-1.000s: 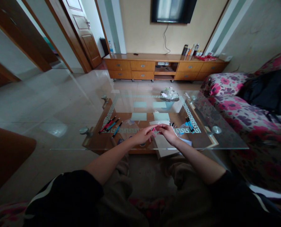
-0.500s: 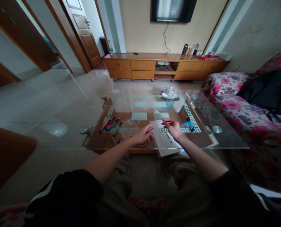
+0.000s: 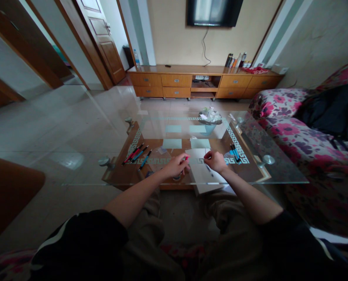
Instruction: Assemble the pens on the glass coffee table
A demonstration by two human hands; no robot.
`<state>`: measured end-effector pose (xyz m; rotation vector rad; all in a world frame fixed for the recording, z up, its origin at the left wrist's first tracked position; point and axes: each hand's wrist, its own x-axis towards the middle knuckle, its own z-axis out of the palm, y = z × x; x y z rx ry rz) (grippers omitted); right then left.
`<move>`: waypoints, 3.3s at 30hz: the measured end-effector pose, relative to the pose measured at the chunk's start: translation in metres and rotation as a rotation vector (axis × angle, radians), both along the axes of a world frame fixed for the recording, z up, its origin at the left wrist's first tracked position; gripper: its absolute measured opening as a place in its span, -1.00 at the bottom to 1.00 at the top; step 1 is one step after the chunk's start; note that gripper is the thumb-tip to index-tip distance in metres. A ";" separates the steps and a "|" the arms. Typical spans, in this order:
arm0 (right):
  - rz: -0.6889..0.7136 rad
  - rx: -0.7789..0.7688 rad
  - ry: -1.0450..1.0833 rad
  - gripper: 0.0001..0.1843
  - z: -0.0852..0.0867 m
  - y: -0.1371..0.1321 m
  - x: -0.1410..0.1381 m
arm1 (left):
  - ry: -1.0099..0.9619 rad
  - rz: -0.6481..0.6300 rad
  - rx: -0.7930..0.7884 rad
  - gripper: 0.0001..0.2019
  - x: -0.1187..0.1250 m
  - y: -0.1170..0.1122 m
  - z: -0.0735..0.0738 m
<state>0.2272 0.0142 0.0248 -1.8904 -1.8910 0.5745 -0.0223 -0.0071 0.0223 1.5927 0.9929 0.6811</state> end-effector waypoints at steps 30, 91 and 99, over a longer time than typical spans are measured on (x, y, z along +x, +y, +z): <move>-0.049 0.109 -0.100 -0.95 0.000 0.000 0.002 | -0.167 0.076 -0.118 -0.63 0.001 0.003 0.001; 0.151 0.437 0.292 -0.87 0.014 -0.016 -0.019 | -0.129 0.266 -0.024 -0.87 0.000 0.032 -0.027; 0.385 0.476 0.204 -0.84 0.001 -0.011 -0.010 | 0.129 0.203 0.293 -0.91 0.015 0.036 -0.032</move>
